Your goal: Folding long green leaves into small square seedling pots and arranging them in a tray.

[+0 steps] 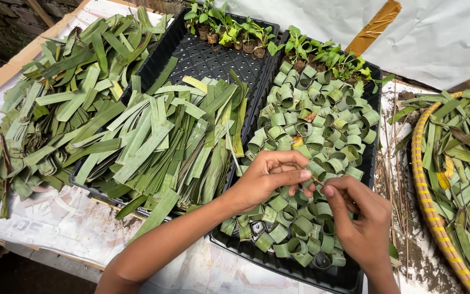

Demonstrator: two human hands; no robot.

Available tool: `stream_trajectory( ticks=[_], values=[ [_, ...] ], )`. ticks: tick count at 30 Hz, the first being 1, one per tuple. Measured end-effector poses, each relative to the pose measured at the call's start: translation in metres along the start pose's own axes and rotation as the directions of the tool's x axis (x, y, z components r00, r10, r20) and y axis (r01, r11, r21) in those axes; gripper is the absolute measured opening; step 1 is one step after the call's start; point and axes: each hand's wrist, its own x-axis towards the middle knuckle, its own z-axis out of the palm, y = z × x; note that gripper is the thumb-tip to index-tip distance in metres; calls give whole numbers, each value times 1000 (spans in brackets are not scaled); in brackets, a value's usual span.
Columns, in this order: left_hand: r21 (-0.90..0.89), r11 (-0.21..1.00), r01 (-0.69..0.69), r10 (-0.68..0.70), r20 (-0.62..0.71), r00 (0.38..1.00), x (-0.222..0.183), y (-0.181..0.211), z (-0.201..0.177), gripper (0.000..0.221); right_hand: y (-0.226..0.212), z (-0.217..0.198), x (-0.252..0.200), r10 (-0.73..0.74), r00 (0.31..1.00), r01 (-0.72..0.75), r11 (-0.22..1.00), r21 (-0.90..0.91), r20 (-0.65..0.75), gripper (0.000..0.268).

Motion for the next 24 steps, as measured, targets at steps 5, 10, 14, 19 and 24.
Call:
stream_trajectory(
  ticks=[5, 10, 14, 19, 24],
  values=[
    [794, 520, -315, 467, 45, 883, -6, 11, 15, 6, 7, 11, -3, -187, 982, 140, 842, -522, -38, 14],
    [888, 296, -353, 512, 164, 843, -6, 11, 12, 4, 9, 5, -1, -201, 979, 148, 745, -650, -8, 16],
    [541, 841, 23, 75, -158, 985, -4, 3, 11, 4, 13, 6, -2, 49, 999, -49, 944, -325, -9, 12],
    [233, 963, 136, -116, -99, 988, -4, -3, 8, 10, 12, 2, 2, 114, 991, -109, 991, -73, 66, 17],
    [196, 974, 117, -101, -86, 991, -4, -3, 8, 13, 11, 1, 3, 149, 985, -146, 989, -35, 92, 18]
  ],
)
